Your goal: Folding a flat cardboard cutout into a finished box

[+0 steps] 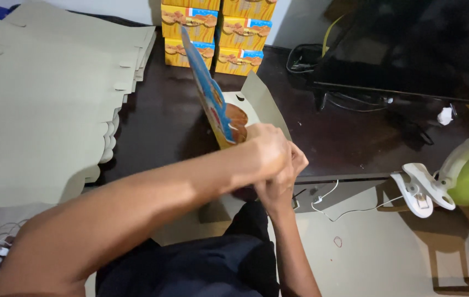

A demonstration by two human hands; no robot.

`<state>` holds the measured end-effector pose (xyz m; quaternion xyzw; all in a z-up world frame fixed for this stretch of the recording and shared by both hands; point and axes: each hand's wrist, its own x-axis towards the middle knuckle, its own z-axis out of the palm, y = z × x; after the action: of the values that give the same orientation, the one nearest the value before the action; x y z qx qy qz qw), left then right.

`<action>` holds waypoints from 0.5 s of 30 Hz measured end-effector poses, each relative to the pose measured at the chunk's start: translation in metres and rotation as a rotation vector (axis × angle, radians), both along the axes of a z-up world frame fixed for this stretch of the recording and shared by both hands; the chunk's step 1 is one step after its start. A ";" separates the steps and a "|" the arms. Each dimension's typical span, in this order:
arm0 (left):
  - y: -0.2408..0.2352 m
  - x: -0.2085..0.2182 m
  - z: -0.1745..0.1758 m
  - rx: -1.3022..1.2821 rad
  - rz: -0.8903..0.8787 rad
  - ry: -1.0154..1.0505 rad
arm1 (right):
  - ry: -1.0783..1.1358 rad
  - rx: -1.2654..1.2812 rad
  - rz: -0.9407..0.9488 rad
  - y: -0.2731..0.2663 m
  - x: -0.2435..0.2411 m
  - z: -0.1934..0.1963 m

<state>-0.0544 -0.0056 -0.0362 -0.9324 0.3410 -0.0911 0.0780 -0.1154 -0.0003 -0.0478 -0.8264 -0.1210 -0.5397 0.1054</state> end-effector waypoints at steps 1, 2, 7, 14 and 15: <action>-0.020 -0.011 -0.042 -0.052 0.129 -0.278 | 0.016 0.012 0.003 0.000 0.001 -0.001; -0.041 -0.022 -0.084 -0.107 0.259 -0.557 | 0.031 0.023 0.005 0.000 0.002 -0.002; 0.082 -0.061 0.045 0.002 -0.044 -0.382 | 0.075 0.058 0.012 -0.017 0.008 -0.024; 0.185 -0.039 0.058 -0.195 -0.312 -0.757 | 0.678 -0.058 0.260 0.004 -0.013 0.074; 0.190 -0.035 0.056 -0.190 -0.309 -0.762 | 0.672 -0.058 0.266 -0.005 -0.004 0.082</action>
<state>-0.0894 0.1849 0.0202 -0.7731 0.4135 -0.4710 0.0976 -0.1195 -0.0056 0.0345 -0.9374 -0.2011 -0.2158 0.1852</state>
